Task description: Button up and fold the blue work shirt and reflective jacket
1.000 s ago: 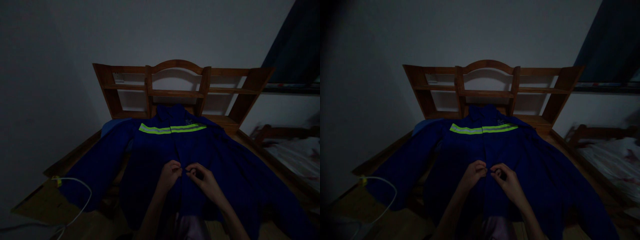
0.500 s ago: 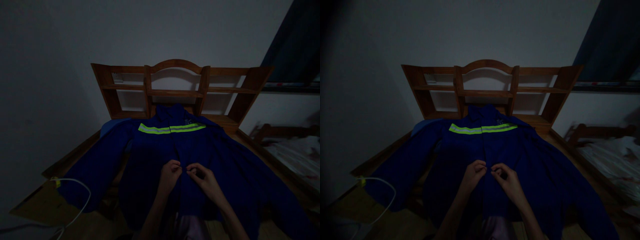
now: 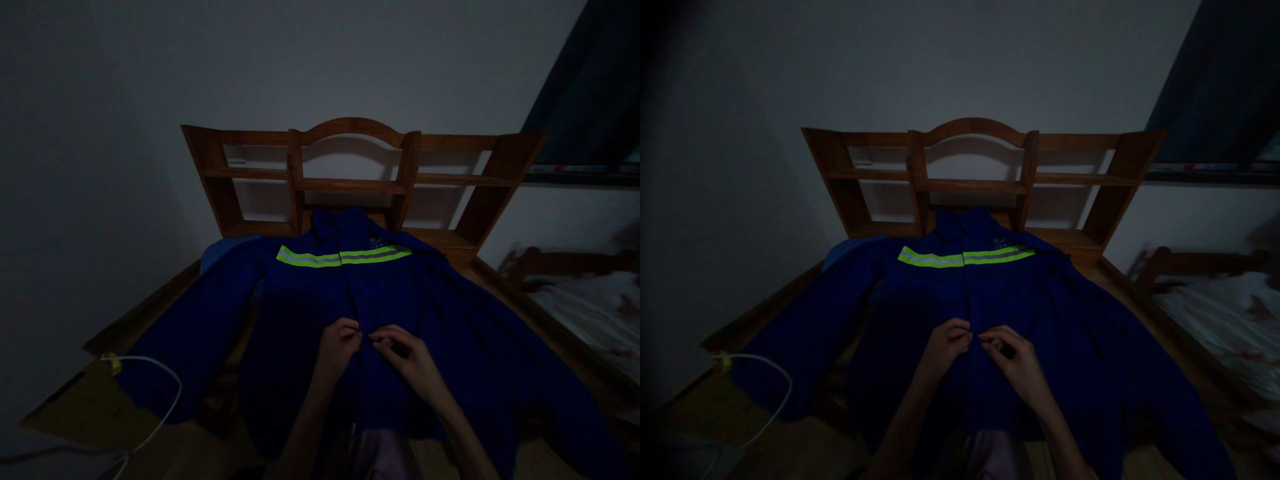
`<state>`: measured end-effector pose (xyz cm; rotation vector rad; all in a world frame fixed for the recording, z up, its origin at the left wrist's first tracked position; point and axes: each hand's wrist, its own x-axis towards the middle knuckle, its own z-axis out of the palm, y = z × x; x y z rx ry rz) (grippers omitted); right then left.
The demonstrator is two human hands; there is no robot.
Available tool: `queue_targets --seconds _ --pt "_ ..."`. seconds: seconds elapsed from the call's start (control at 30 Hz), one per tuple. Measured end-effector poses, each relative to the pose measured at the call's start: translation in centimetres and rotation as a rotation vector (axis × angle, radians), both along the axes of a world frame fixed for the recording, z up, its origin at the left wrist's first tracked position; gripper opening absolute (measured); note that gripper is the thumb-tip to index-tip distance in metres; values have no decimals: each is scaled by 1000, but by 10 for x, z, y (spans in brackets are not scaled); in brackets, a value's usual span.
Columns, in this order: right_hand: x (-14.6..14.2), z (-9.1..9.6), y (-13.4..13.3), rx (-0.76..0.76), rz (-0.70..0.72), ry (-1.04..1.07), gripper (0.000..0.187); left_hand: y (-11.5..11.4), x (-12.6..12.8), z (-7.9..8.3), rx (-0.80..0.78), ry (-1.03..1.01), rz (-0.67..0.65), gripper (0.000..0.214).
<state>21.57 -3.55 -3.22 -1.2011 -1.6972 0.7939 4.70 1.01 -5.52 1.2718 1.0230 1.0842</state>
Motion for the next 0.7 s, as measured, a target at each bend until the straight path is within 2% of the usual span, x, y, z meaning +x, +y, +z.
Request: queue_targets --seconds 0.3,0.7 --pt "-1 -3 1 -55 -48 41 23 -7 -3 15 84 70 11 18" --pt "0 -11 5 -45 -85 13 20 -9 -5 18 -11 -38 -55 35"
